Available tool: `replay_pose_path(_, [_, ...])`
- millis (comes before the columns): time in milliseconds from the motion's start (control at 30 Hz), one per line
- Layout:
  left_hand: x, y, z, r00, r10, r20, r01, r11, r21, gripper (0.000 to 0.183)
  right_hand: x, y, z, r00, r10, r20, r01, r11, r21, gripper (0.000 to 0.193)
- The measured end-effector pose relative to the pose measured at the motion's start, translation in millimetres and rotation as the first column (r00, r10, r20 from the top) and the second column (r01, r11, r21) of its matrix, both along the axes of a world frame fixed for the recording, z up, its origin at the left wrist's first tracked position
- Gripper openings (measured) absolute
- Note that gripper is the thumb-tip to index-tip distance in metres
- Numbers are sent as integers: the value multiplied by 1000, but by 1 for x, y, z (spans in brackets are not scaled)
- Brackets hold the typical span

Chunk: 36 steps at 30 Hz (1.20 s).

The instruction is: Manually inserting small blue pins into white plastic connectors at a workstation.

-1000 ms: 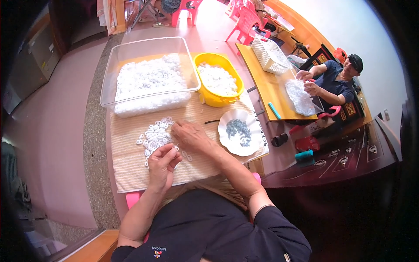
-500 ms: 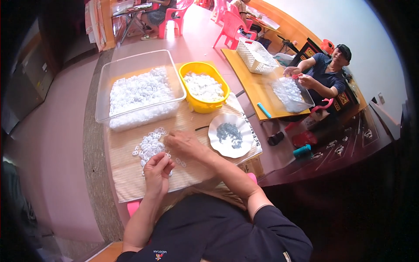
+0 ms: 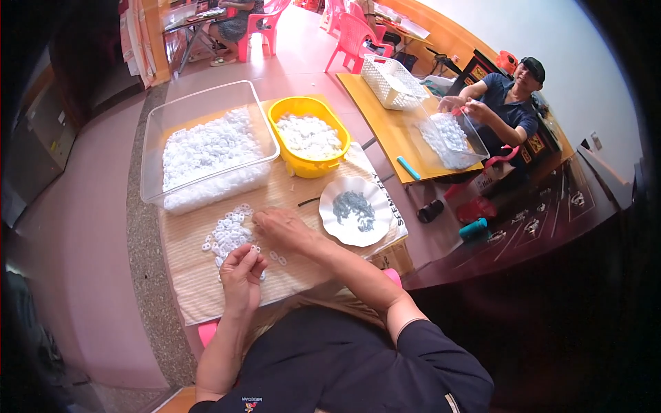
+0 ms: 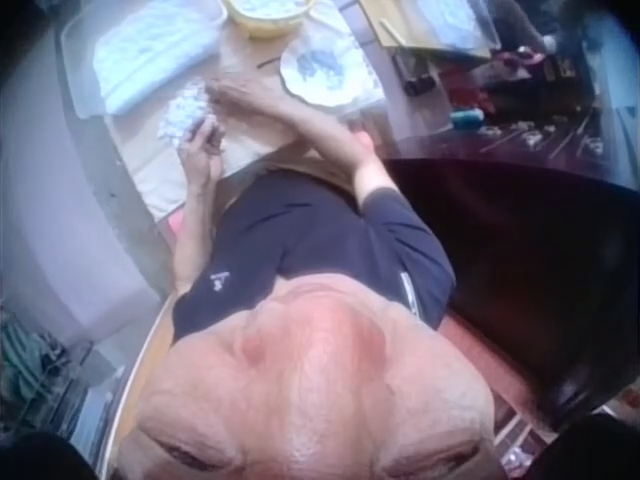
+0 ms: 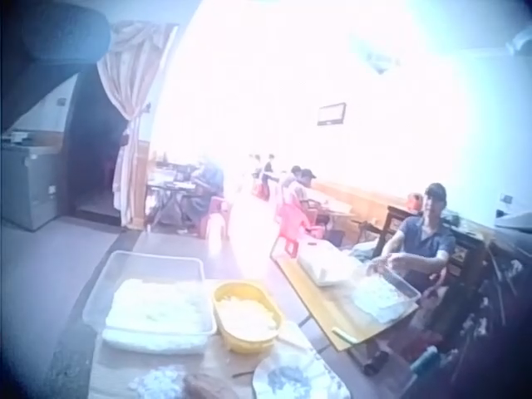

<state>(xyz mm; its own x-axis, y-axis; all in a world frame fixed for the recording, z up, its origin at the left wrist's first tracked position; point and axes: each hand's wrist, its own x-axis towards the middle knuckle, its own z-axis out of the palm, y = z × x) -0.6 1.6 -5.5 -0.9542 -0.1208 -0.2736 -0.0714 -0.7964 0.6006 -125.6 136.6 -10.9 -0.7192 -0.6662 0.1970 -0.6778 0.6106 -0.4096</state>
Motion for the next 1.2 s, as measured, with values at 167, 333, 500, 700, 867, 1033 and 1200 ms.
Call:
replay_pose_path(167, [1,0,-4,1000,0,-23,-1,1000,-17,16,4,4,-5,997,65,-39,-70,986,-148,9])
replay_pose_path(333, [-1,-1,-3,1000,2,-15,-2,1000,-16,16,1,5,-1,991,131,-11,-131,974,-186,9])
replay_pose_path(500, [-1,-2,-4,1000,2,-27,-2,1000,-21,16,4,-1,0,998,65,-21,-69,965,-252,9])
replay_pose_path(700, [0,-1,-2,1000,1,-26,-1,1000,-24,16,2,1,-5,997,80,6,-75,958,-276,12])
replay_pose_path(867, [0,-1,-4,1000,-4,-22,3,1000,-23,16,2,3,-4,996,73,51,-56,958,-282,16])
replay_pose_path(1033, [-1,0,-5,1000,-1,-21,0,1000,-13,16,-5,11,-9,994,102,48,-81,942,-327,24])
replay_pose_path(1200, [0,-2,-6,1000,-8,-15,8,1000,-5,16,-5,13,-16,997,60,48,-35,910,-413,28])
